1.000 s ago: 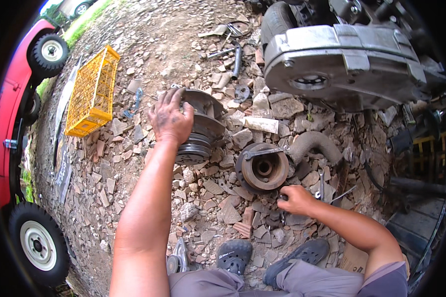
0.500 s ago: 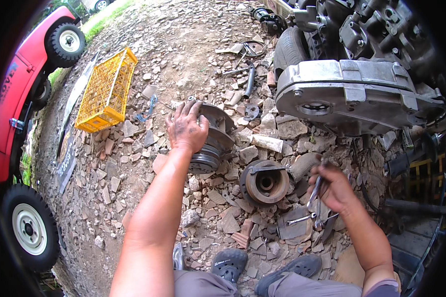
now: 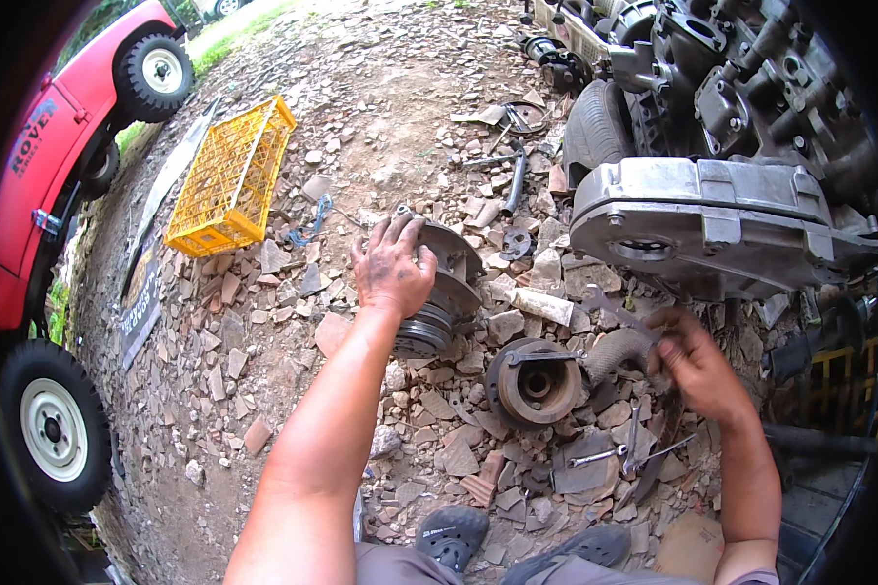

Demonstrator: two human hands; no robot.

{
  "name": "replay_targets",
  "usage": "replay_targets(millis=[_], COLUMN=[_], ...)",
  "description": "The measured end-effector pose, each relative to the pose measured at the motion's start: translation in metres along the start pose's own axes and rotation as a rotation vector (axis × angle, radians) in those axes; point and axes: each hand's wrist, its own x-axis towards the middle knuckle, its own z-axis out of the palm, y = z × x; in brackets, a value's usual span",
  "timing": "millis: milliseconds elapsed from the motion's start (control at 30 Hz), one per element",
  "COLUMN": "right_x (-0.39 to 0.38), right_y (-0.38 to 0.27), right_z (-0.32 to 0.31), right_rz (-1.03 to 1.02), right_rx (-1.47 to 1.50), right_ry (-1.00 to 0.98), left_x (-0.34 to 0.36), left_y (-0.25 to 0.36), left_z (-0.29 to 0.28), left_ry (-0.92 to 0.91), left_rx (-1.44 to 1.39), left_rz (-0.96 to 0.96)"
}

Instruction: The person is working on a disassembled car engine outdoors. They use a wrench to loosen and tighten bolts on the engine block and a separate pulley assembly. The person repeatedly handles the engine block and pulley, adjusting their positions and inspecting the components.

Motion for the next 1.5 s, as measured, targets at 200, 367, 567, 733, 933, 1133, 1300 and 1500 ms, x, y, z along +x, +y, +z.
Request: replay_targets(millis=[200,367,567,733,933,1133,1300,1500], right_x=[0.008,0.016,0.029,0.046,0.043,0.04,0.023,0.034], right_y=[0.003,0.0,0.0,0.018,-0.003,-0.002,-0.032,-0.003], right_z=[-0.029,-0.036,-0.031,-0.025,-0.012,-0.02,-0.012,-0.01], right_rz=[-0.207,-0.339,-0.325,-0.318,-0.592,-0.61,-0.689,-0.565], right_rx=[-0.098,-0.024,0.037,0.185,-0.36,-0.372,-0.659,-0.293], right_ry=[0.356,0.442,0.435,0.427,0.668,0.762,0.79,0.738], left_x=[0.005,0.004,0.004,0.005,0.004,0.006,0.003,0.005], left_y=[0.005,0.002,-0.001,0.003,0.002,0.006,0.003,0.006], left_z=[0.001,0.005,0.007,0.005,0.002,0.004,0.003,0.002], left_ry=[0.001,0.033,0.045,0.019,0.021,0.019,0.014,0.015], left_rx=[-0.014,0.002,0.008,-0.015,-0.022,-0.036,-0.021,-0.033], left_rz=[0.017,0.037,0.041,0.03,0.021,0.033,0.018,0.022])
